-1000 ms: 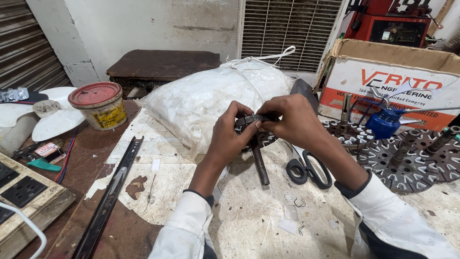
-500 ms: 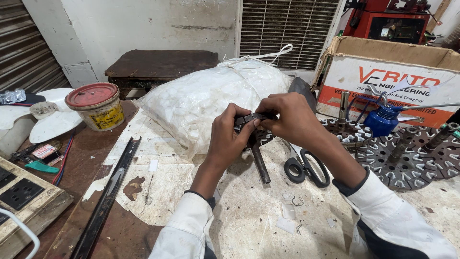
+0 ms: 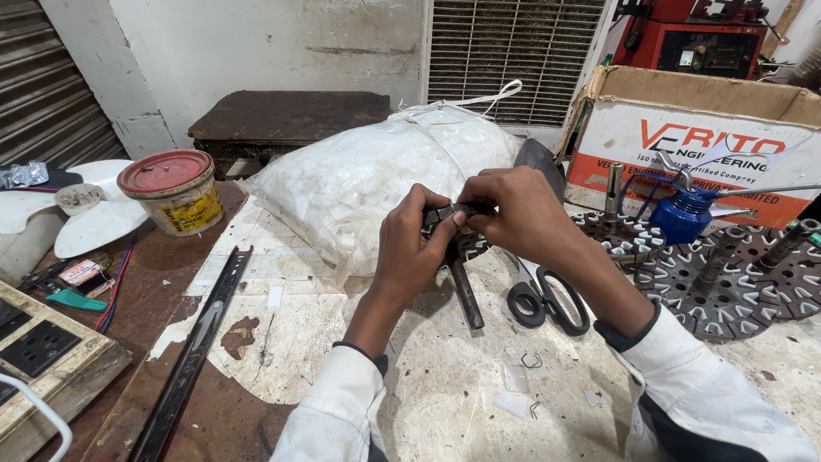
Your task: The person cuts small white plastic spacers with scissors and fits them one at a time between the metal discs of a fan rotor on the workbench, pressing each piece into place around the central shaft and turning the rotor to reach the next slot.
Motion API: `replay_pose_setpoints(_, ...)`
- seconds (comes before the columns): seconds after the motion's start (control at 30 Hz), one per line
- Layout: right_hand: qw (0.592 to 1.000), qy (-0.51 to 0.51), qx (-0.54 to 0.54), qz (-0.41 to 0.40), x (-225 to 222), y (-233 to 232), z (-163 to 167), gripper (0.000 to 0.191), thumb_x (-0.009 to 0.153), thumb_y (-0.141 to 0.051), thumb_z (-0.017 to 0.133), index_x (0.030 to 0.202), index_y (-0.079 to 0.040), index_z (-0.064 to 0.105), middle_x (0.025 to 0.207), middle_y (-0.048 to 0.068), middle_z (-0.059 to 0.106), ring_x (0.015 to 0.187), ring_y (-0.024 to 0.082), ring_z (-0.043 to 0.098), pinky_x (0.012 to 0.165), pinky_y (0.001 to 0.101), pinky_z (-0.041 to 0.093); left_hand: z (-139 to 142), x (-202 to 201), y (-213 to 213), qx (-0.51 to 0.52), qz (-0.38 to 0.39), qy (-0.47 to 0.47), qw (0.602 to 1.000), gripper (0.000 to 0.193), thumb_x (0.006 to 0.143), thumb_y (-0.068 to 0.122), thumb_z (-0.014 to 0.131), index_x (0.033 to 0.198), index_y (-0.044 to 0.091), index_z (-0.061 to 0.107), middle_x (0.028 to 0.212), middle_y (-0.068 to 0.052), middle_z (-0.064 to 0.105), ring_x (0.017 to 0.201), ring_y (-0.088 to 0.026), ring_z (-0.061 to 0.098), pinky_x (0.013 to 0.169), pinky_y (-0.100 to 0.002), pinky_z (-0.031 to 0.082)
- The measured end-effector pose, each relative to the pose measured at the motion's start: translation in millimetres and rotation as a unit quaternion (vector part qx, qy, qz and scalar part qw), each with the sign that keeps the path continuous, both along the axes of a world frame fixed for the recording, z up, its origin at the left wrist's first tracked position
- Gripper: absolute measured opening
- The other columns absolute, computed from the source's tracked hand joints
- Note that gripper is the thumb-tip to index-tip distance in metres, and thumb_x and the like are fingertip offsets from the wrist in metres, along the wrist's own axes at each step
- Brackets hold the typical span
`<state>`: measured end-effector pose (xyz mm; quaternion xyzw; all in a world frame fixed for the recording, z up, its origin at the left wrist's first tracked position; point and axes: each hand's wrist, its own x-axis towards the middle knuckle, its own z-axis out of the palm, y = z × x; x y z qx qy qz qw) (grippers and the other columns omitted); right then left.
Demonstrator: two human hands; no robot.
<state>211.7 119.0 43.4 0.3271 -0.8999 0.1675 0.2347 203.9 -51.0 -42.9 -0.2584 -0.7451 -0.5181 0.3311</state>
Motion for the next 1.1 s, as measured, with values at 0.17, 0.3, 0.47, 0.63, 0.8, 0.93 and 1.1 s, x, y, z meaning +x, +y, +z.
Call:
replay_pose_setpoints(0.17, 1.0, -0.018, -0.006, -0.014, 0, -2, -1, 0.02, 0.073, -0.005, 0.082, 0.093, -0.005, 0.078, 0.086, 0.01, 0.077, 0.075, 0.022, 0.077, 0.072, 0.0356, 0.06, -1, -3, -6, -0.004, -0.038, -0.027, 0.999, 0.023, 0.093, 0.02, 0.072, 0.103, 0.005, 0.058, 0.088, -0.01, 0.073, 0.081, -0.017, 0.075, 0.068, -0.032, 0.061)
replay_pose_setpoints(0.3, 0.998, -0.047, -0.01, -0.03, -1, -2, -2, 0.021, 0.073, -0.007, 0.082, 0.094, -0.007, 0.078, 0.087, 0.008, 0.078, 0.076, 0.02, 0.078, 0.073, 0.0341, 0.061, -3, -3, -10, -0.022, -0.052, 0.001, 0.998, 0.022, 0.096, 0.018, 0.07, 0.107, 0.004, 0.056, 0.093, -0.011, 0.071, 0.084, -0.019, 0.073, 0.072, -0.034, 0.059)
replay_pose_setpoints(0.47, 0.999, -0.043, -0.021, -0.022, -2, 0, -2, 0.023, 0.072, -0.006, 0.083, 0.095, -0.006, 0.078, 0.087, 0.01, 0.078, 0.077, 0.021, 0.078, 0.075, 0.0349, 0.061, -4, -2, -8, -0.025, -0.044, 0.007, 0.999, 0.019, 0.098, 0.016, 0.066, 0.108, 0.005, 0.054, 0.092, -0.011, 0.071, 0.084, -0.019, 0.072, 0.072, -0.035, 0.057)
replay_pose_setpoints(0.63, 0.999, -0.041, -0.02, -0.017, -1, 0, -3, 0.025, 0.072, -0.005, 0.082, 0.096, -0.005, 0.078, 0.088, 0.011, 0.078, 0.079, 0.022, 0.078, 0.076, 0.0354, 0.06, -4, -1, -7, -0.019, -0.037, -0.008, 0.999, 0.02, 0.097, 0.019, 0.067, 0.106, 0.005, 0.055, 0.086, -0.01, 0.071, 0.079, -0.019, 0.073, 0.069, -0.035, 0.058)
replay_pose_setpoints(0.8, 0.999, -0.024, -0.014, -0.016, 0, -1, -1, 0.026, 0.071, -0.003, 0.082, 0.096, -0.004, 0.078, 0.088, 0.012, 0.077, 0.079, 0.025, 0.076, 0.075, 0.0373, 0.059, -6, 2, 0, -0.029, 0.023, 0.029, 0.999, 0.02, 0.099, 0.021, 0.066, 0.104, 0.004, 0.055, 0.086, -0.011, 0.071, 0.077, -0.023, 0.073, 0.065, -0.037, 0.057)
replay_pose_setpoints(0.93, 0.999, -0.035, -0.012, -0.023, -1, 0, 2, 0.025, 0.072, -0.002, 0.08, 0.096, -0.005, 0.078, 0.089, 0.011, 0.078, 0.079, 0.024, 0.077, 0.076, 0.036, 0.06, -4, 4, 7, -0.032, 0.062, 0.081, 0.994, 0.021, 0.098, 0.02, 0.067, 0.102, 0.002, 0.056, 0.086, -0.014, 0.069, 0.074, -0.027, 0.073, 0.064, -0.039, 0.055)
replay_pose_setpoints(1.1, 0.999, -0.046, 0.006, -0.01, -2, 3, 6, 0.026, 0.071, -0.001, 0.08, 0.096, -0.006, 0.079, 0.087, 0.011, 0.078, 0.078, 0.023, 0.077, 0.076, 0.0353, 0.06, -2, 4, 9, -0.036, 0.071, 0.075, 0.994, 0.022, 0.097, 0.02, 0.068, 0.1, 0.002, 0.057, 0.084, -0.014, 0.069, 0.072, -0.027, 0.073, 0.062, -0.04, 0.056)
